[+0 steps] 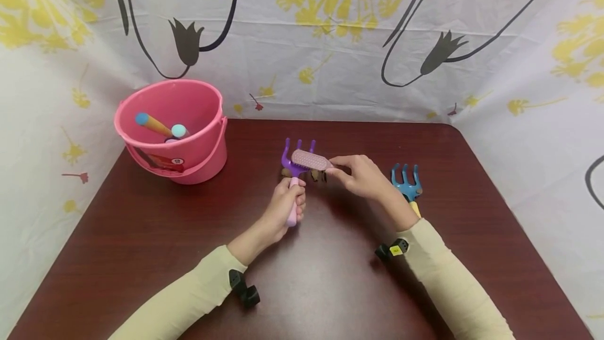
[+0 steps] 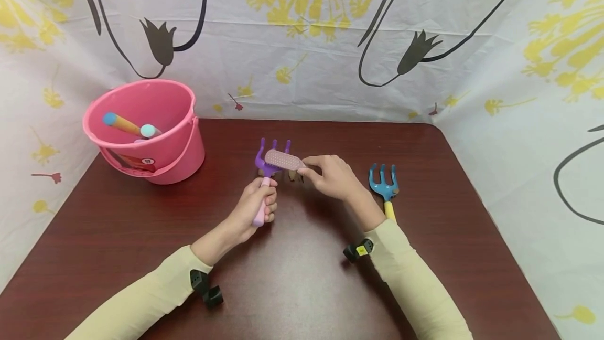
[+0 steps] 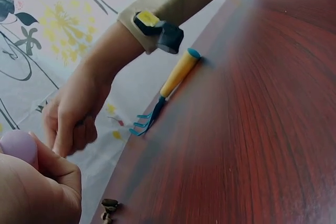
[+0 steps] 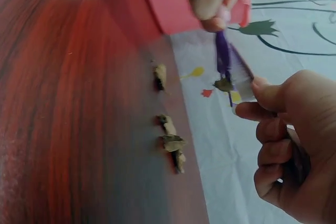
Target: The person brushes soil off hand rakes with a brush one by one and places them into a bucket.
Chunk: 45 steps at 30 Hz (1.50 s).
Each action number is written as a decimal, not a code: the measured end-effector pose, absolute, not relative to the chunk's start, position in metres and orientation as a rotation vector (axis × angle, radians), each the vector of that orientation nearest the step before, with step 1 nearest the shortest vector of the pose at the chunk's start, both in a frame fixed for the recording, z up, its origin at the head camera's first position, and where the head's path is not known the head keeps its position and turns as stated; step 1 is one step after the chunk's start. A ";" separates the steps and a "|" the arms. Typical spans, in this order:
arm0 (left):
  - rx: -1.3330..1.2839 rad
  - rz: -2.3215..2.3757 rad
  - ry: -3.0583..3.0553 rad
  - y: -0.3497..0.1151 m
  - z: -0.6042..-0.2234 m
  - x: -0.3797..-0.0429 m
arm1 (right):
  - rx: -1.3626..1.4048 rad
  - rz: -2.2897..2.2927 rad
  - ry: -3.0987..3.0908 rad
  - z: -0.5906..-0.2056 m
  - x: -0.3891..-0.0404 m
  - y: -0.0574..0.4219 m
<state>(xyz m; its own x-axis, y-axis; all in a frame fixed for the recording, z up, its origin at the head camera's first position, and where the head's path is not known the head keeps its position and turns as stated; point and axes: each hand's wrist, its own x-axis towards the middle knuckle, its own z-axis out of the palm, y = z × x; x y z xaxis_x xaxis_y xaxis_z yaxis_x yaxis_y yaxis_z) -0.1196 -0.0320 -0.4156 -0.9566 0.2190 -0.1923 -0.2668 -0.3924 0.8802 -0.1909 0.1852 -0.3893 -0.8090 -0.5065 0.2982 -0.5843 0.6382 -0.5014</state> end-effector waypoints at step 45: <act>-0.087 2.420 1.584 -0.042 -0.415 -0.116 | 0.768 1.266 -2.586 -0.389 -0.192 0.176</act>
<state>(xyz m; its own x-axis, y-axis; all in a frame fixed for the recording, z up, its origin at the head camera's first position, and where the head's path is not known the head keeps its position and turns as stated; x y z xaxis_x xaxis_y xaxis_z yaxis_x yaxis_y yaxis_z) -0.1163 -0.0424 -0.4146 -0.9676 0.1727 -0.1841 -0.2378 -0.3796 0.8940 -0.1920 0.1759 -0.3886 -0.8551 -0.3759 0.3572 -0.5127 0.5097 -0.6909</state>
